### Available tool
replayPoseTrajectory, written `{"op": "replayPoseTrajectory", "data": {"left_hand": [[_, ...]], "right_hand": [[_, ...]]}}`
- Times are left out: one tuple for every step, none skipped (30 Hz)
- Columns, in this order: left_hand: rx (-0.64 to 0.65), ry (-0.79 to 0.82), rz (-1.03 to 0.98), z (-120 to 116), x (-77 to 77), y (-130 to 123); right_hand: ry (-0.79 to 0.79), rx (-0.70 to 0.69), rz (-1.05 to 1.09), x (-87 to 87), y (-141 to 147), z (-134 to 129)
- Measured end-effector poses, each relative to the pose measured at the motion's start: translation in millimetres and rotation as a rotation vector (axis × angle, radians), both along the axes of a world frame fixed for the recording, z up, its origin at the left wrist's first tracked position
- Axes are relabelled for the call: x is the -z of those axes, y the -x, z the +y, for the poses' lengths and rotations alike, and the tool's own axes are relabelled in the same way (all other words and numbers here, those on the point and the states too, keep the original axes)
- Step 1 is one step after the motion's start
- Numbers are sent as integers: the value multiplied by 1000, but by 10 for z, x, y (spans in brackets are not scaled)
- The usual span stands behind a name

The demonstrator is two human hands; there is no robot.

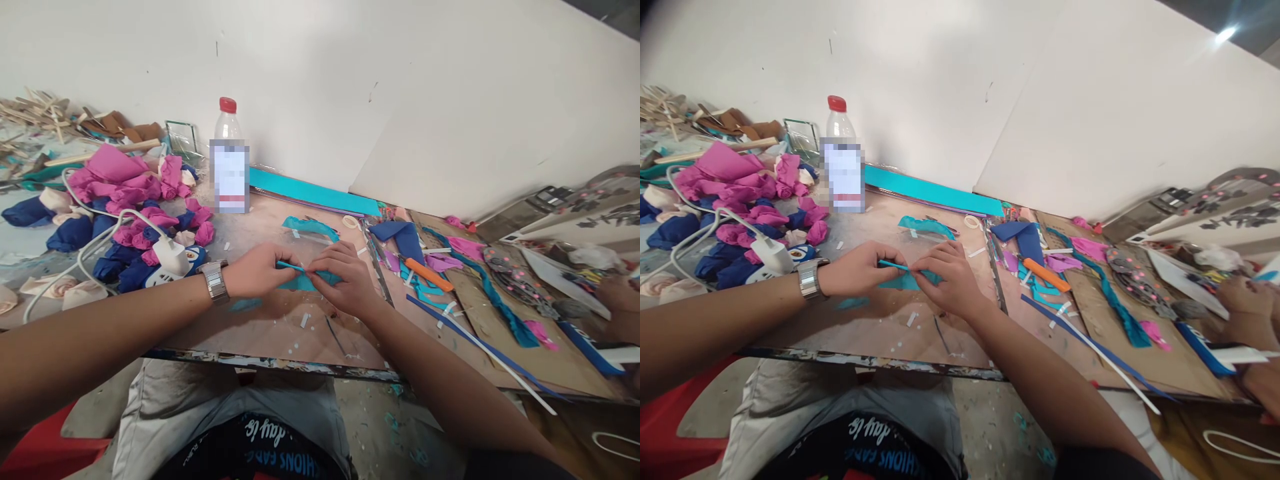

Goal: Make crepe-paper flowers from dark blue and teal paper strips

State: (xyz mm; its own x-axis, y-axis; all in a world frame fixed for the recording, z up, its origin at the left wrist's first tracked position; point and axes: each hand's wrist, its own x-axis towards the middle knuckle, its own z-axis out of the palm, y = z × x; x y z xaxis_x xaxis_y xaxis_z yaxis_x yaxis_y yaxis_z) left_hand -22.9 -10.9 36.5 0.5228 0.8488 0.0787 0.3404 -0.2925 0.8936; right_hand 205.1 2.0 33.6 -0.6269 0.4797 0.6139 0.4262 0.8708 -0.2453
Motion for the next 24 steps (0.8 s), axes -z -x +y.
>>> {"op": "replayPoseTrajectory", "data": {"left_hand": [[0,11,1,1,-1,1],[-3,19,1,1,-2,2],[-7,25,2,0,-3,2],[-12,29,3,0,-3,2],[-15,32,3,-1,-3,2],[-17,33,0,-1,-1,2],[-17,32,-5,-1,1,2],[-11,31,-14,0,4,3],[1,35,-24,0,6,4],[16,44,-34,1,7,6],[28,53,-38,1,7,9],[36,59,-37,0,5,11],[38,60,-28,-1,2,14],[35,51,-14,-3,-1,16],[26,36,4,-4,-3,17],[16,19,19,-4,-2,17],[7,5,31,-3,1,17],[0,0,34,-1,6,15],[-6,2,30,3,14,12],[-8,12,20,7,24,10],[-7,21,7,12,33,7],[-6,24,-4,17,42,5],[-7,22,-12,21,49,4],[-9,13,-15,24,54,3]], "right_hand": [[-3,-2,-2,-3,2,-2],[-4,-4,-3,-6,5,-5],[-5,-6,-4,-10,6,-7],[-7,-8,-3,-13,7,-9],[-9,-9,0,-16,8,-10],[-13,-10,4,-18,8,-11],[-17,-9,6,-20,8,-11],[-22,-8,7,-20,8,-11],[-27,-5,5,-21,8,-12],[-33,-3,0,-23,9,-12],[-40,-2,-8,-26,9,-13],[-48,-1,-18,-30,10,-14],[-58,0,-29,-36,11,-16],[-68,1,-41,-43,13,-17],[-78,1,-52,-51,14,-20],[-87,0,-61,-58,16,-22],[-95,-1,-66,-65,18,-24],[-100,-3,-68,-70,20,-26],[-102,-4,-69,-73,21,-28],[-100,-4,-71,-74,21,-29],[-93,-1,-75,-71,21,-29],[-81,2,-81,-67,20,-29],[-67,5,-89,-60,18,-28],[-52,7,-94,-53,15,-27]]}}
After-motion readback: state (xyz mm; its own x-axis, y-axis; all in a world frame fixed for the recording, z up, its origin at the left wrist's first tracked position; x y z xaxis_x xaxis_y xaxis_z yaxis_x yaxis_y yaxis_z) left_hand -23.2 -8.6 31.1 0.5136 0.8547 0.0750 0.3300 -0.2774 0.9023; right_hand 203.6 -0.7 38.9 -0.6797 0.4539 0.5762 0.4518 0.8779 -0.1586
